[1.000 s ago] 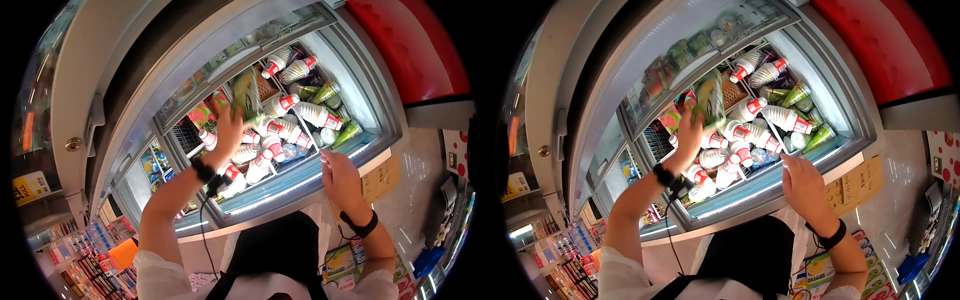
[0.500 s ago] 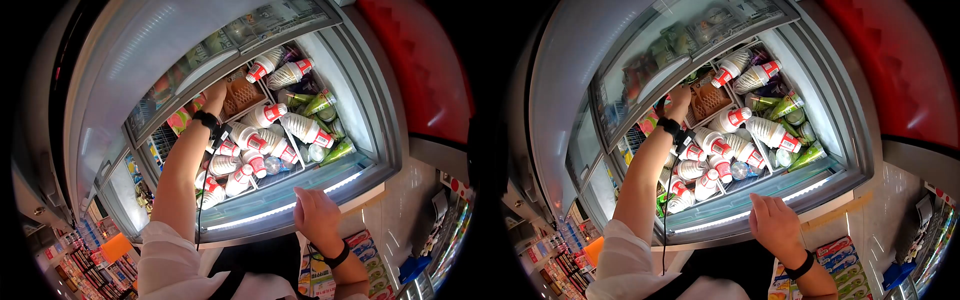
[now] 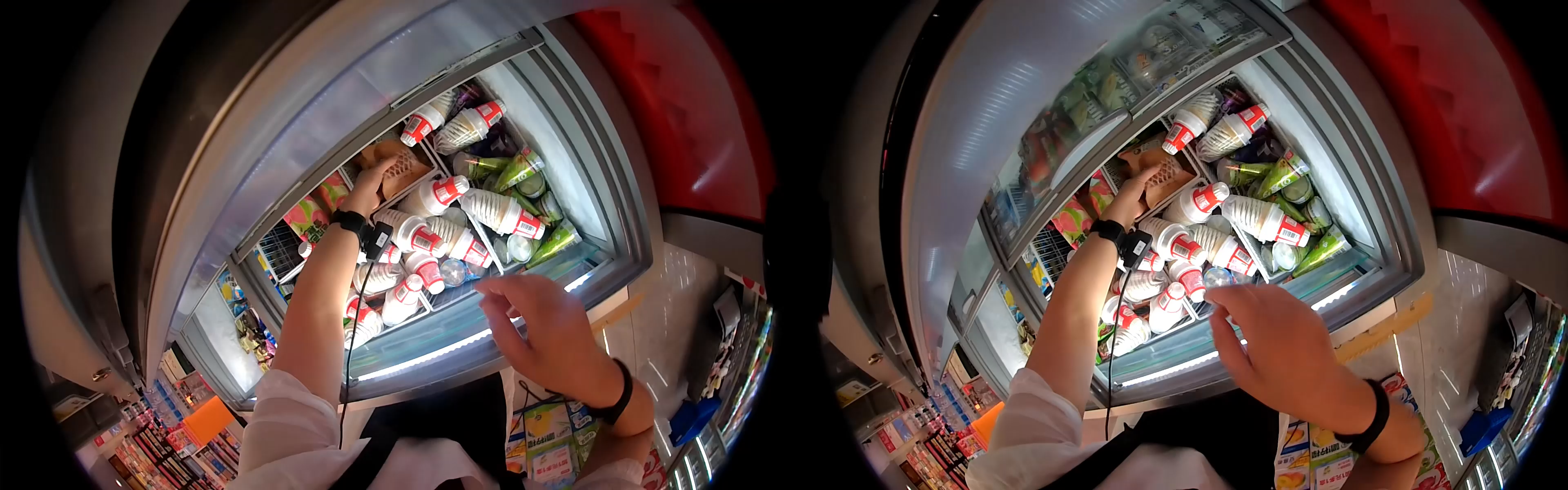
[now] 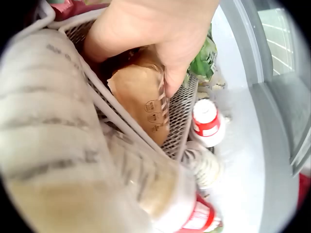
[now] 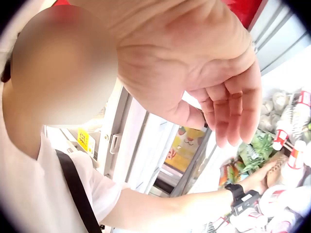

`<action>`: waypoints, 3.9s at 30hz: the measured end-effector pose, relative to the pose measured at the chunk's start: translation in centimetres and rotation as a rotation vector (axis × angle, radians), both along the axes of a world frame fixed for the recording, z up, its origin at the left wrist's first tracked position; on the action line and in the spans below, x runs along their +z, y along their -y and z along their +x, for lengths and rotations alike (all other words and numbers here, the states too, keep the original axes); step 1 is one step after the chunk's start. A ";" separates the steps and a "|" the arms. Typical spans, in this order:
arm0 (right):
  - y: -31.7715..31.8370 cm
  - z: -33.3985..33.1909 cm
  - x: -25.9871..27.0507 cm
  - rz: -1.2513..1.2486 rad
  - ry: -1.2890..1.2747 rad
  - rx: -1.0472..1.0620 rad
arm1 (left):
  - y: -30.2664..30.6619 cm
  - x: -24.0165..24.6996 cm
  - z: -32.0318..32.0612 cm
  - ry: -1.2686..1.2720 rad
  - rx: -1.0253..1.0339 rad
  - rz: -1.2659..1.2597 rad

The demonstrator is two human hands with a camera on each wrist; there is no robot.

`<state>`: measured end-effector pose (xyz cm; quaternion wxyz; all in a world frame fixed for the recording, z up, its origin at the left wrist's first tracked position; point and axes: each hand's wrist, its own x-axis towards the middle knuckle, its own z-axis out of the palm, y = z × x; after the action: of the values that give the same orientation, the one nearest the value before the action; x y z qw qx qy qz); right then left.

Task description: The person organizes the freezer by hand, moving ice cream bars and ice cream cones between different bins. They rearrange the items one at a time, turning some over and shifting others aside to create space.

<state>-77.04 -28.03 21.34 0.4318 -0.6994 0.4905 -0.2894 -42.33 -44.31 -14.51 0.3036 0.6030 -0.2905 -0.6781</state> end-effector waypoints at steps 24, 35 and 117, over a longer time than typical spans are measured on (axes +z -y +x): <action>21.3 22.2 -23.4 0.107 -0.215 0.139 | -22.1 25.4 -3.3 0.461 -0.849 -0.323; 19.8 22.5 -20.7 -0.405 -0.162 0.201 | -23.0 25.5 -1.7 0.612 -0.661 -0.499; 3.9 11.4 -1.2 -0.260 -0.818 0.585 | -28.3 31.4 10.6 -0.127 0.065 -0.416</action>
<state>-65.64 -31.89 20.12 0.1771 -0.9111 0.3631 0.0816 -31.73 -15.99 16.89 0.4608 0.4926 -0.3849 -0.6300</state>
